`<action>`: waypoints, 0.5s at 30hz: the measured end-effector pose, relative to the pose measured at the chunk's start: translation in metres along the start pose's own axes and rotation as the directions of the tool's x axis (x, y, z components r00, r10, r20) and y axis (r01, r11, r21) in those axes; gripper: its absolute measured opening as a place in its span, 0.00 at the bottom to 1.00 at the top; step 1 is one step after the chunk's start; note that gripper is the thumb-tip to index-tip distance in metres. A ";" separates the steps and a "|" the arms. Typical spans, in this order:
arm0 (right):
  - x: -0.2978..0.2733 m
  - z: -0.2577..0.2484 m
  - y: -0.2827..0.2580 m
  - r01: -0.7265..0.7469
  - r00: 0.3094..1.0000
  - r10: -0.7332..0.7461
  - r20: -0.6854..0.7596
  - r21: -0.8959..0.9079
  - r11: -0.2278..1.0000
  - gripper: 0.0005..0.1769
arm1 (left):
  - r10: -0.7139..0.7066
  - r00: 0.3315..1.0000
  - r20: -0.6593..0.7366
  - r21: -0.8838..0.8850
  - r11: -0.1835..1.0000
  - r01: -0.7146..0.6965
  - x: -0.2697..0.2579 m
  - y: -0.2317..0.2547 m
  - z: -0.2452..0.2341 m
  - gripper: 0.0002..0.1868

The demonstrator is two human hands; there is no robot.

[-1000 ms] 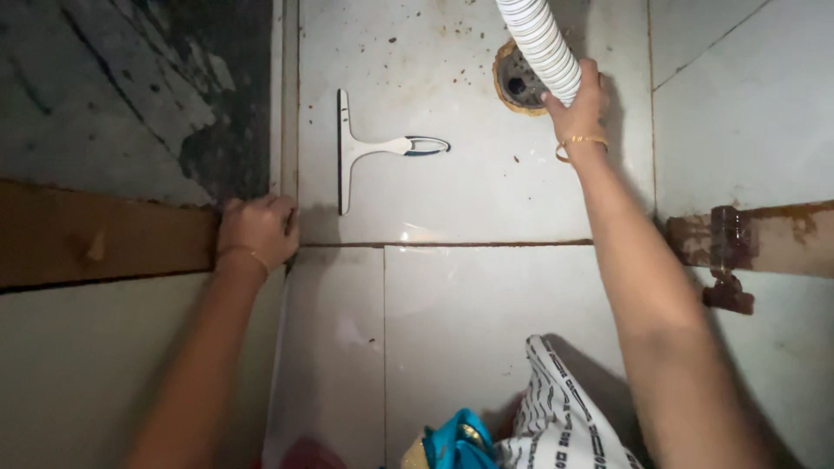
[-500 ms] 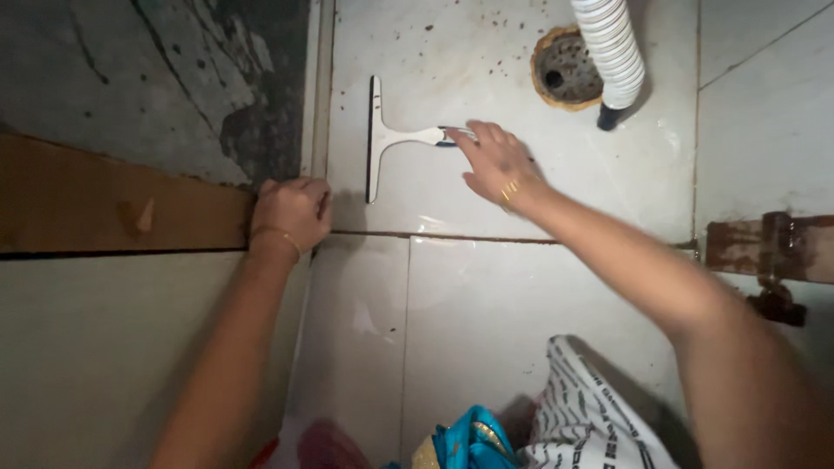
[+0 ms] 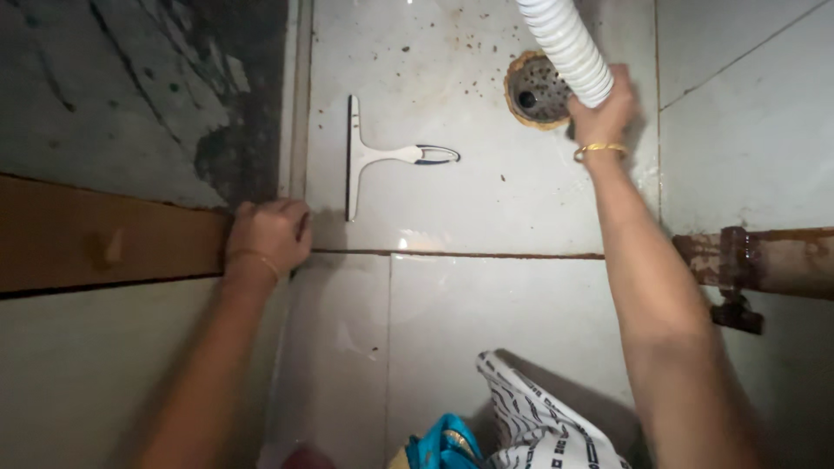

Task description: The person uses a squeegee to push water and debris across a tiled floor towards a drain. They repeatedly scrape the floor surface and the edges near the walls, maneuvering around a white flexible pipe and a metal drain cover.

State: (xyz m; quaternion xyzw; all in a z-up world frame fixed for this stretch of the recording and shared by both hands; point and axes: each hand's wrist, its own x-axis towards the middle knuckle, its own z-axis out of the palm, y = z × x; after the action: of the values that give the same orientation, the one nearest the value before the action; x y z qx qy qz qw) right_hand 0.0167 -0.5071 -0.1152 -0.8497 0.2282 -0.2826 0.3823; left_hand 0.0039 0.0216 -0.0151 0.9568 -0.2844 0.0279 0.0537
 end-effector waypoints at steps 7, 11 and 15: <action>-0.032 -0.023 0.020 0.121 0.992 -0.121 -0.024 0.002 0.993 0.36 | -0.042 0.996 0.083 0.011 0.999 0.042 -0.001 -0.004 -0.002 0.06; -0.037 0.012 0.019 0.045 0.996 -0.025 -0.088 0.239 0.970 0.32 | -0.058 0.996 0.066 -0.014 0.998 0.059 -0.004 0.000 -0.002 0.08; -0.039 0.003 0.009 0.012 0.999 -0.017 0.040 0.122 0.992 0.28 | -0.054 0.993 0.106 0.029 0.998 0.051 -0.002 -0.005 -0.004 0.08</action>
State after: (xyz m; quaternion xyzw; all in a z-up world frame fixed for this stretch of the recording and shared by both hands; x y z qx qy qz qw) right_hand -0.0114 -0.4876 -0.1354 -0.8320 0.1967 -0.2811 0.4359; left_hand 0.0047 0.0273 -0.0115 0.9647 -0.2613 -0.0209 0.0267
